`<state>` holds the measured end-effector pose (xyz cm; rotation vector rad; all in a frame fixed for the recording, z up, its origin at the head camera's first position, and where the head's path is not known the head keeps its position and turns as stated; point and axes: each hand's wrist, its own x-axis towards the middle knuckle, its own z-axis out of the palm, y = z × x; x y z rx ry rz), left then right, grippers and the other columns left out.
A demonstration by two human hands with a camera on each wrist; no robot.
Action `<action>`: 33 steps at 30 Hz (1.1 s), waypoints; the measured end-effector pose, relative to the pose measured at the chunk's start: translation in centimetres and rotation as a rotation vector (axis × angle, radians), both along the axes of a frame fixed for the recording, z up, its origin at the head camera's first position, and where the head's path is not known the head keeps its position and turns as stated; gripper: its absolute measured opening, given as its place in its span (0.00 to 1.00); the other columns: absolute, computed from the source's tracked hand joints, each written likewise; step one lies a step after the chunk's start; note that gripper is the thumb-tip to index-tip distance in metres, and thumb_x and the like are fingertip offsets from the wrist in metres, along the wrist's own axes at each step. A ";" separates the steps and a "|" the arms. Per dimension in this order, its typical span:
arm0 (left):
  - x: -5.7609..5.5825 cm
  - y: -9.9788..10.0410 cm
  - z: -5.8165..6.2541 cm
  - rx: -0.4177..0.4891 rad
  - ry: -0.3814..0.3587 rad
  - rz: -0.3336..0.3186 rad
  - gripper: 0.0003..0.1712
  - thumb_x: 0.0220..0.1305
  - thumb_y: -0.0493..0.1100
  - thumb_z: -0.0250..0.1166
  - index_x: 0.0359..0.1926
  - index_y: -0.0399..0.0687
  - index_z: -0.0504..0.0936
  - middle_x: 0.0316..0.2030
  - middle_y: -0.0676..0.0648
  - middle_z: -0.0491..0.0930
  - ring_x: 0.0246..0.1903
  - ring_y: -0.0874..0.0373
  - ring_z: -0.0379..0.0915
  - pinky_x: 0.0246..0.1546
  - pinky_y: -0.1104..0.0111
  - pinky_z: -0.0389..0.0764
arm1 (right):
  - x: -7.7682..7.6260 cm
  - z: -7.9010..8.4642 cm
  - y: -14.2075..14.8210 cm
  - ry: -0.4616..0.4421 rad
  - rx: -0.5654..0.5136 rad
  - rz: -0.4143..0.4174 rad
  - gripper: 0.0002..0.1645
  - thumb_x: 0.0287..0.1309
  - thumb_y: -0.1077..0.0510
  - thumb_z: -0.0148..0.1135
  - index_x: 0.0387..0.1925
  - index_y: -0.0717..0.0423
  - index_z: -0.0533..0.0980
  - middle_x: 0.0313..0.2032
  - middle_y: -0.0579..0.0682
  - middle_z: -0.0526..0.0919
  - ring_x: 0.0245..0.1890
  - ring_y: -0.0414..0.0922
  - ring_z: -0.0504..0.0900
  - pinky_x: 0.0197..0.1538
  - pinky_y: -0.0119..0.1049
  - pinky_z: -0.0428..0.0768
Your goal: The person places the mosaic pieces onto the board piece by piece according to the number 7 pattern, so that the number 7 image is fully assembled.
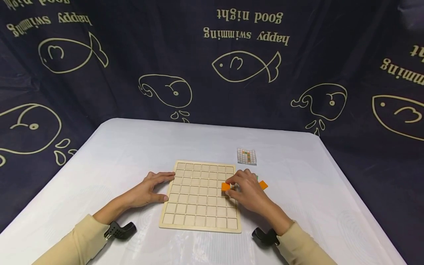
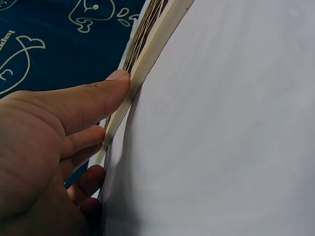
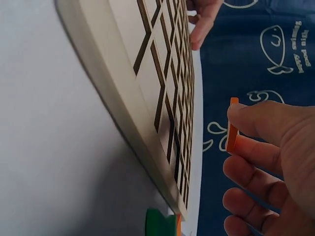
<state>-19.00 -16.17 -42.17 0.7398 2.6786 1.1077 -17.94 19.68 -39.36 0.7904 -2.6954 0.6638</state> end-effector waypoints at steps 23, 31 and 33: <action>0.0 0.0 -0.1 0.013 0.012 0.006 0.40 0.51 0.50 0.71 0.65 0.49 0.69 0.69 0.53 0.61 0.48 0.58 0.54 0.51 0.62 0.57 | -1.4 1.0 -3.4 -0.028 0.028 0.029 0.14 0.48 0.54 0.70 0.39 0.51 0.82 0.35 0.42 0.78 0.37 0.39 0.65 0.44 0.38 0.63; 0.0 0.1 -0.1 0.016 0.017 0.002 0.40 0.51 0.50 0.71 0.65 0.48 0.69 0.69 0.53 0.62 0.48 0.58 0.54 0.51 0.61 0.57 | -2.1 0.8 -4.4 -0.003 0.005 0.078 0.12 0.49 0.56 0.69 0.39 0.51 0.82 0.34 0.44 0.78 0.35 0.38 0.63 0.42 0.36 0.61; 0.0 0.1 0.0 0.014 0.021 0.000 0.39 0.51 0.51 0.71 0.64 0.49 0.70 0.69 0.53 0.62 0.49 0.58 0.54 0.51 0.60 0.57 | -2.3 0.9 -4.7 -0.014 0.004 0.077 0.12 0.50 0.56 0.68 0.40 0.50 0.82 0.34 0.44 0.78 0.35 0.39 0.64 0.42 0.37 0.61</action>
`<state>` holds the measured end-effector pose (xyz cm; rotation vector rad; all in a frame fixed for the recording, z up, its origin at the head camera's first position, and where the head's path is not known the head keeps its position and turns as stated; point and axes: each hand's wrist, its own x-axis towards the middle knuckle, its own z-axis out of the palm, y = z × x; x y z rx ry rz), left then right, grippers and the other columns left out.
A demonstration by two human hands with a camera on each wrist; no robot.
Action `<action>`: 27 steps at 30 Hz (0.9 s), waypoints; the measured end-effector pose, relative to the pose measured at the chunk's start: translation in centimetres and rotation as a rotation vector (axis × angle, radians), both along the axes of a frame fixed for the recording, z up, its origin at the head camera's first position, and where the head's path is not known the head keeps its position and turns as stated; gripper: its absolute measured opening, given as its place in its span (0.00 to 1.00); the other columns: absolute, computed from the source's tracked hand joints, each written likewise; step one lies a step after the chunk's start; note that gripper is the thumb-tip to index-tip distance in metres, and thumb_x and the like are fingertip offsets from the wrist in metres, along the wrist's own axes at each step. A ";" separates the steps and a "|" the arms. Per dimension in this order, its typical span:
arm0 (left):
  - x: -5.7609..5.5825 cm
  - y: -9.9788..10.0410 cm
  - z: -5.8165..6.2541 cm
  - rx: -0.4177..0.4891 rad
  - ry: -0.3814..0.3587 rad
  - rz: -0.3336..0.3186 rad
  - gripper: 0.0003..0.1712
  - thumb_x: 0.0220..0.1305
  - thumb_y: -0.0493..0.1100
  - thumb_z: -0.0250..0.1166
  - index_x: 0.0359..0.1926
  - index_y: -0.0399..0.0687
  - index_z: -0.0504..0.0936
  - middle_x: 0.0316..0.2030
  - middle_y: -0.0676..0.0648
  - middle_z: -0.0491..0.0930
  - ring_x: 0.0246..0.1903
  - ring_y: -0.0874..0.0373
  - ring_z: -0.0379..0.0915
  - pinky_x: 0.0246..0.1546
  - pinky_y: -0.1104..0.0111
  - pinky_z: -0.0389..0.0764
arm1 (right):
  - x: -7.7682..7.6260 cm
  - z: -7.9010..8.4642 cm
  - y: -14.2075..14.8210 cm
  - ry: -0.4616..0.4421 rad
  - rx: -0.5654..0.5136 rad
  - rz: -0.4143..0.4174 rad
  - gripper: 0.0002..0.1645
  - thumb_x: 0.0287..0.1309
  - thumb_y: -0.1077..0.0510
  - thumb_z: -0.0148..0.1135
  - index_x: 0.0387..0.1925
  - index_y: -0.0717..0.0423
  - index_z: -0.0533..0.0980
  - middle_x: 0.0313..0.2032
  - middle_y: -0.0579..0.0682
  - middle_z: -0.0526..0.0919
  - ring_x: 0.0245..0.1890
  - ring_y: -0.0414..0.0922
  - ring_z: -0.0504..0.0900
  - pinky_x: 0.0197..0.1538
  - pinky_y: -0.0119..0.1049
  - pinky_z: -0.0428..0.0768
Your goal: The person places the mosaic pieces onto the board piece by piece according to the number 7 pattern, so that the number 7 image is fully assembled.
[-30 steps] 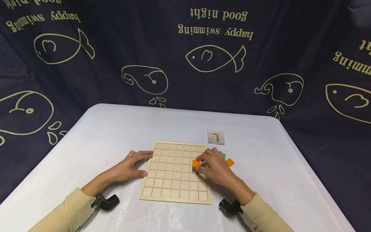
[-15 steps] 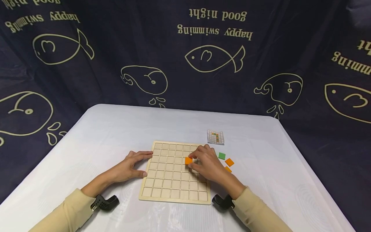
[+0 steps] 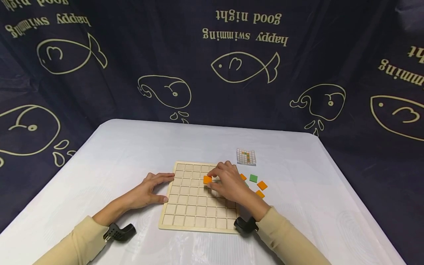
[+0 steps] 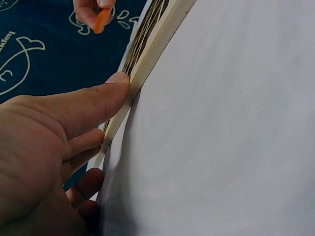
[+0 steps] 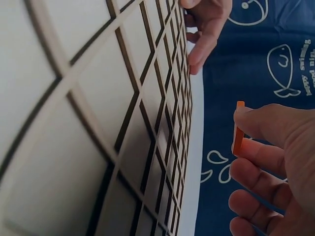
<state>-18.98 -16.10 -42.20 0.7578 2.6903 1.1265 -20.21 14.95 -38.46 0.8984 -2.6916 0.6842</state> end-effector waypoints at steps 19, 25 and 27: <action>0.0 -0.1 -0.1 -0.008 0.011 0.007 0.39 0.51 0.50 0.72 0.64 0.49 0.70 0.68 0.54 0.63 0.47 0.59 0.55 0.50 0.62 0.57 | -1.4 0.3 -2.6 -0.039 0.023 0.006 0.12 0.52 0.56 0.67 0.40 0.52 0.82 0.35 0.47 0.79 0.37 0.42 0.66 0.42 0.37 0.61; 0.0 -0.1 -0.1 -0.011 0.006 0.010 0.39 0.51 0.50 0.72 0.65 0.49 0.69 0.69 0.54 0.63 0.46 0.59 0.54 0.48 0.64 0.57 | -2.0 -0.2 -3.0 0.007 -0.001 0.022 0.12 0.50 0.58 0.67 0.39 0.55 0.82 0.33 0.46 0.77 0.35 0.42 0.65 0.40 0.36 0.60; 0.0 -0.1 -0.1 -0.011 0.008 0.009 0.39 0.51 0.50 0.72 0.65 0.49 0.69 0.69 0.54 0.63 0.47 0.59 0.55 0.48 0.64 0.57 | -2.1 -0.2 -3.1 -0.003 -0.005 0.028 0.12 0.50 0.57 0.68 0.39 0.55 0.82 0.33 0.47 0.78 0.35 0.42 0.65 0.40 0.36 0.59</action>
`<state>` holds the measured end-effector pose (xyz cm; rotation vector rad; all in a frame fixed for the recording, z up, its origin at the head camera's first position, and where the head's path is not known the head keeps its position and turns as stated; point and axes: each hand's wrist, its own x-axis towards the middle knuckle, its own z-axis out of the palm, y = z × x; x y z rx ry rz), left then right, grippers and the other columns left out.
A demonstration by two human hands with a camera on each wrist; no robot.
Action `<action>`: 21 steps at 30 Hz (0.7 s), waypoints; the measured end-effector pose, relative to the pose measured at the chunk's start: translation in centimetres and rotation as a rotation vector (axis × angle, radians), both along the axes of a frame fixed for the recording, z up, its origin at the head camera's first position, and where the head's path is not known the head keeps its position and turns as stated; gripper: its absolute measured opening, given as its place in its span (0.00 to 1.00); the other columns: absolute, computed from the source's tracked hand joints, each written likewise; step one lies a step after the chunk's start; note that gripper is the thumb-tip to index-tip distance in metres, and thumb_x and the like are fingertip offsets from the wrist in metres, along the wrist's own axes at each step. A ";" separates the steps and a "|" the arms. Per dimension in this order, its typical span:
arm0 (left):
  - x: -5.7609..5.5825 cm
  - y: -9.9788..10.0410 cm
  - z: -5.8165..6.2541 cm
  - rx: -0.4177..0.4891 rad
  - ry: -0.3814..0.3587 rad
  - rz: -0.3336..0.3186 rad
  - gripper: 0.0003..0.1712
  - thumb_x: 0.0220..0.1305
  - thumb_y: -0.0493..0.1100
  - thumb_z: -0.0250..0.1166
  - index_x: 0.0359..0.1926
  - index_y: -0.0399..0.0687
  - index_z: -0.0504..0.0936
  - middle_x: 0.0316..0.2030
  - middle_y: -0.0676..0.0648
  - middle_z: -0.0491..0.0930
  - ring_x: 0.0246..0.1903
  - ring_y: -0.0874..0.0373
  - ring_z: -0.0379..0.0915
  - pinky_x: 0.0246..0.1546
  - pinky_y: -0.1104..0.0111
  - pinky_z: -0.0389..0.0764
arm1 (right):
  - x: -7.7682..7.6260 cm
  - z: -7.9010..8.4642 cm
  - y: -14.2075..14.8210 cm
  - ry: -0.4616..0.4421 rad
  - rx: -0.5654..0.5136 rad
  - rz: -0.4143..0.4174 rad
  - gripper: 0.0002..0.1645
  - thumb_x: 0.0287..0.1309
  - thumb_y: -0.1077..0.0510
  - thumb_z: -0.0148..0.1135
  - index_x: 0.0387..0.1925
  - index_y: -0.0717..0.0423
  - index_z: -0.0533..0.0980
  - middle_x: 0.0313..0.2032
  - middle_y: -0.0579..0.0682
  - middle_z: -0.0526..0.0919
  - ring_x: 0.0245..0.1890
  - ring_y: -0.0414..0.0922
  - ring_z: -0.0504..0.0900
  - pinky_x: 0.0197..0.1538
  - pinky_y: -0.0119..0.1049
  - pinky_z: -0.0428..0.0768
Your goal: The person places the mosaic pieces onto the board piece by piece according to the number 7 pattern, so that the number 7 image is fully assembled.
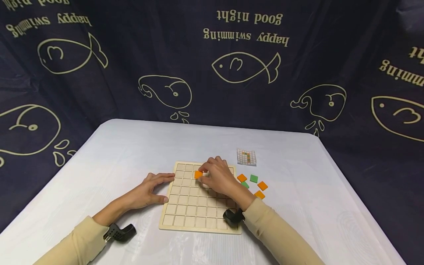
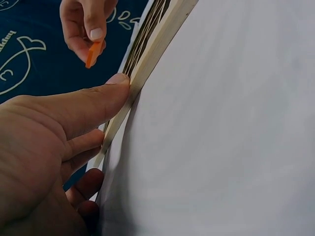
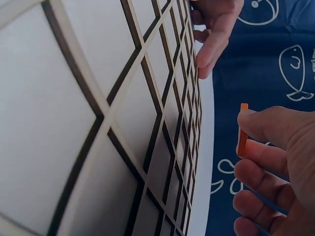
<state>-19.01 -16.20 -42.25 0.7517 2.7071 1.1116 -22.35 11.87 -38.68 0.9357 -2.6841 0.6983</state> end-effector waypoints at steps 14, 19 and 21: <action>0.1 -0.1 0.0 -0.001 -0.011 0.009 0.40 0.51 0.50 0.72 0.65 0.51 0.69 0.69 0.56 0.62 0.46 0.59 0.55 0.49 0.64 0.57 | -0.9 0.1 -0.8 -0.174 0.013 -0.044 0.13 0.54 0.55 0.66 0.43 0.53 0.82 0.36 0.48 0.78 0.37 0.43 0.67 0.45 0.38 0.63; 0.1 -0.1 0.0 0.000 -0.017 0.006 0.40 0.51 0.50 0.72 0.65 0.52 0.69 0.69 0.56 0.62 0.46 0.59 0.55 0.49 0.63 0.57 | -1.2 -0.1 -1.0 -0.200 0.005 -0.053 0.14 0.53 0.55 0.67 0.42 0.54 0.82 0.35 0.48 0.78 0.37 0.43 0.68 0.45 0.38 0.64; 0.1 -0.1 0.0 -0.001 -0.017 0.006 0.40 0.51 0.50 0.72 0.65 0.52 0.69 0.69 0.56 0.62 0.46 0.59 0.54 0.49 0.63 0.57 | -1.3 -0.2 -1.1 -0.208 -0.001 -0.057 0.14 0.52 0.54 0.68 0.41 0.54 0.82 0.35 0.48 0.78 0.37 0.43 0.69 0.45 0.38 0.64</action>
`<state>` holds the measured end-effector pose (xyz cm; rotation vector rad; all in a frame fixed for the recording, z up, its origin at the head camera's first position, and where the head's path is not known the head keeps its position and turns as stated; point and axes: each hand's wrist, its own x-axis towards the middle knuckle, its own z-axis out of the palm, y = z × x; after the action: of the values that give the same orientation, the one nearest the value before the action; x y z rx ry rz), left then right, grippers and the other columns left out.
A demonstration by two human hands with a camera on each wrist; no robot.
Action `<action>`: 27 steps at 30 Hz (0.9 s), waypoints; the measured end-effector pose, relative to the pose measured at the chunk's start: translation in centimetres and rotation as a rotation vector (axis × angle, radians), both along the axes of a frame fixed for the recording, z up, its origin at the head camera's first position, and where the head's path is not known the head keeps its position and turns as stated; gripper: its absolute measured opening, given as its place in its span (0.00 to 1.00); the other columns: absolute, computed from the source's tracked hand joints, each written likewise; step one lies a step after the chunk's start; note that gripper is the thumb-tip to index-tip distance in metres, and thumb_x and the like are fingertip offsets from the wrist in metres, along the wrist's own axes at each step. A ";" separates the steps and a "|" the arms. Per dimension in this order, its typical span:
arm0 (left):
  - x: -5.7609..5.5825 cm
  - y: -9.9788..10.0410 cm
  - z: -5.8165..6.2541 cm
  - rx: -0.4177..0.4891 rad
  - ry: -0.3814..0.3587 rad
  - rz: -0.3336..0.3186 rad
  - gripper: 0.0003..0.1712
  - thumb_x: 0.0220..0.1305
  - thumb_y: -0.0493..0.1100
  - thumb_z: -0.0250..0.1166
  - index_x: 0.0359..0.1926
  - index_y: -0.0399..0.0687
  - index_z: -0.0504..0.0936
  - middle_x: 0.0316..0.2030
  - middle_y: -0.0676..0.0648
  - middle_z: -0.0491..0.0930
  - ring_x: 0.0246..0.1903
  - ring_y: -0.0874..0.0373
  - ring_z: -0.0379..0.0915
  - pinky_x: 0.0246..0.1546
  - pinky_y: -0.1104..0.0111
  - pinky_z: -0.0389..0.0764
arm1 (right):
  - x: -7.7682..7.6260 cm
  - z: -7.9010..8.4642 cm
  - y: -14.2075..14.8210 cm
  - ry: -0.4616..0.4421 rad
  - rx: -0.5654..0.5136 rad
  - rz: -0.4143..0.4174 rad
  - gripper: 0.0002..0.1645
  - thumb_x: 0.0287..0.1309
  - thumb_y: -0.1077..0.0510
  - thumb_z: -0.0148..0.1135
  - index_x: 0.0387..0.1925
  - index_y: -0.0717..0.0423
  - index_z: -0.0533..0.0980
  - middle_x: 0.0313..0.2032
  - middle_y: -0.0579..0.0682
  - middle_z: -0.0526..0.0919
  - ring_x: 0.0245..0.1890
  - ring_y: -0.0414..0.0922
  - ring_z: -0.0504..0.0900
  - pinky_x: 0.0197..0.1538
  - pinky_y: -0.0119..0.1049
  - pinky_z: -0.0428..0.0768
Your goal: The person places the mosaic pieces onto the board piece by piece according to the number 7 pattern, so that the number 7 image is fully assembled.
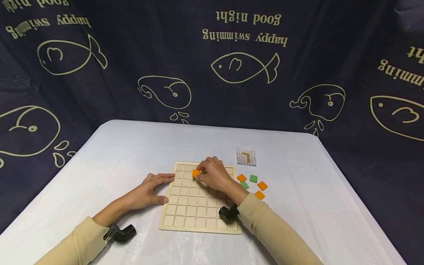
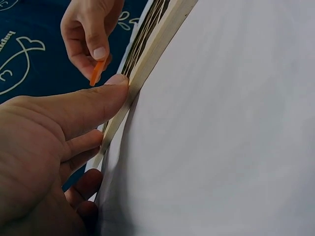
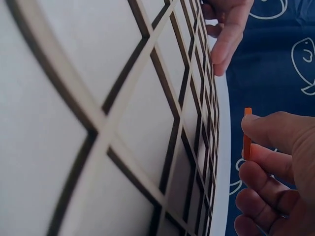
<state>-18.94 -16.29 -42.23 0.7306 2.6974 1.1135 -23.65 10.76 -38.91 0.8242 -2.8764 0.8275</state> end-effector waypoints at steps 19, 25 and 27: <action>-0.1 0.1 -0.2 0.010 0.016 -0.006 0.39 0.50 0.51 0.72 0.64 0.51 0.70 0.68 0.55 0.63 0.46 0.59 0.55 0.48 0.63 0.56 | -0.7 -1.2 -0.4 -0.029 0.014 -0.009 0.13 0.53 0.54 0.67 0.42 0.53 0.82 0.34 0.46 0.78 0.36 0.42 0.68 0.46 0.40 0.64; -0.1 0.1 -0.3 0.009 0.023 -0.008 0.39 0.51 0.51 0.71 0.65 0.51 0.69 0.68 0.54 0.63 0.46 0.58 0.55 0.48 0.63 0.56 | -1.0 -1.5 -0.4 -0.020 0.032 0.002 0.14 0.53 0.54 0.68 0.43 0.52 0.82 0.33 0.46 0.77 0.36 0.42 0.68 0.44 0.39 0.64; -0.1 0.1 -0.2 0.008 0.027 -0.012 0.39 0.52 0.51 0.71 0.65 0.50 0.69 0.68 0.54 0.63 0.46 0.58 0.55 0.49 0.63 0.57 | -1.0 -1.6 -0.4 -0.015 0.032 0.005 0.14 0.53 0.54 0.68 0.43 0.52 0.82 0.33 0.46 0.77 0.36 0.42 0.68 0.43 0.38 0.64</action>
<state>-18.99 -16.24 -42.42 0.7680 2.7084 1.1208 -24.68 10.35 -40.51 0.8324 -2.9091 0.7938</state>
